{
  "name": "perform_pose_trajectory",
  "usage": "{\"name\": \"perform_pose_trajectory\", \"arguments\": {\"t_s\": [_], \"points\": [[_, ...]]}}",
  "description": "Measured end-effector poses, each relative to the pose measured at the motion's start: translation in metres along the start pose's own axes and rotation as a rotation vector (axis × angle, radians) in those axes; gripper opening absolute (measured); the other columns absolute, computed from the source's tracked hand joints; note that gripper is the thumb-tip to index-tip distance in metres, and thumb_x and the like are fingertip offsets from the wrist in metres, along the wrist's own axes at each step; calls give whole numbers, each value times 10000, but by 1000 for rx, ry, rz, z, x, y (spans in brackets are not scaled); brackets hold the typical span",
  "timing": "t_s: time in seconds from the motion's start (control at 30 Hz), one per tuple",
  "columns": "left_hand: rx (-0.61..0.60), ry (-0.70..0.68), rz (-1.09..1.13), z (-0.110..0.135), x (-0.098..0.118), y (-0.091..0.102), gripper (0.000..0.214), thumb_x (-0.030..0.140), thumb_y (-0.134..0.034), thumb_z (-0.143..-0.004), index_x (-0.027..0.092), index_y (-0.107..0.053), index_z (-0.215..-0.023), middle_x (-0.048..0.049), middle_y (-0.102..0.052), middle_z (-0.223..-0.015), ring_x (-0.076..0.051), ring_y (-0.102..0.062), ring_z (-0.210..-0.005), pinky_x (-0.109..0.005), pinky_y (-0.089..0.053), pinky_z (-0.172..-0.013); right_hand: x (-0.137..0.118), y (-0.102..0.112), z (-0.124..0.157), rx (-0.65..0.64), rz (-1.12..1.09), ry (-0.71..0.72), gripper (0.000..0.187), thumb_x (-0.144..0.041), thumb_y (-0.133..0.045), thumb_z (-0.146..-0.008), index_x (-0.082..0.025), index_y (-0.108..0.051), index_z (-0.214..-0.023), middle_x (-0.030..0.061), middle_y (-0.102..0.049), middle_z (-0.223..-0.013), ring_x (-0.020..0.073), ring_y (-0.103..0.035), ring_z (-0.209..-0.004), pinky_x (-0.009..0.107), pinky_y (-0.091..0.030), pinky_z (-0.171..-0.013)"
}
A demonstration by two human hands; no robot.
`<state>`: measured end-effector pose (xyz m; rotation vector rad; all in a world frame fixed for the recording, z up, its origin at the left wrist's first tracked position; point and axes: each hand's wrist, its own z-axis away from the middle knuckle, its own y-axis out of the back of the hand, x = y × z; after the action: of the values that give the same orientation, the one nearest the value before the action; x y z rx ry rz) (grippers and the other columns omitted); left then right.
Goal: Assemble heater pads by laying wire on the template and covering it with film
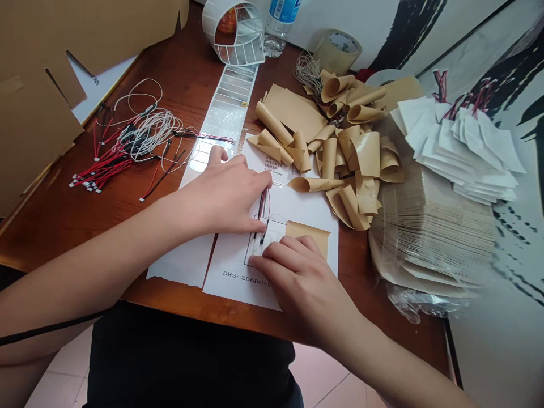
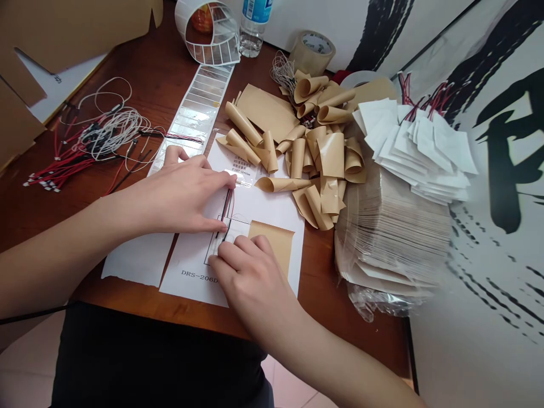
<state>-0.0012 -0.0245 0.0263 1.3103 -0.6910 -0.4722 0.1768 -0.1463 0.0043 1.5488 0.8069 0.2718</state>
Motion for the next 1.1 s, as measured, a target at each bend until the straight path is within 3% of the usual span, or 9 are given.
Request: {"name": "perform_pose_trajectory", "arguments": {"t_s": [0.5, 1.1], "points": [[-16, -40, -4, 5, 3, -1, 554, 544, -723, -754, 183, -635, -1165, -125, -744, -1045, -354, -581, -1076, -530, -331, -996, -1, 2, -2, -12, 69, 32, 236, -74, -506, -1006, -190, -707, -962, 17, -632, -771, 178, -471, -749, 341, -299, -709], [-57, -77, 22, 7, 5, -1, 632, 494, -734, -747, 113, -606, -1236, -166, -706, -1238, -379, -553, -1147, -604, -303, -1051, -2, 3, -3, 31, 45, 44, 265, -52, -479, -1017, -158, -715, -965, 22, -628, -756, 173, -453, -734, 326, -297, -695]]}}
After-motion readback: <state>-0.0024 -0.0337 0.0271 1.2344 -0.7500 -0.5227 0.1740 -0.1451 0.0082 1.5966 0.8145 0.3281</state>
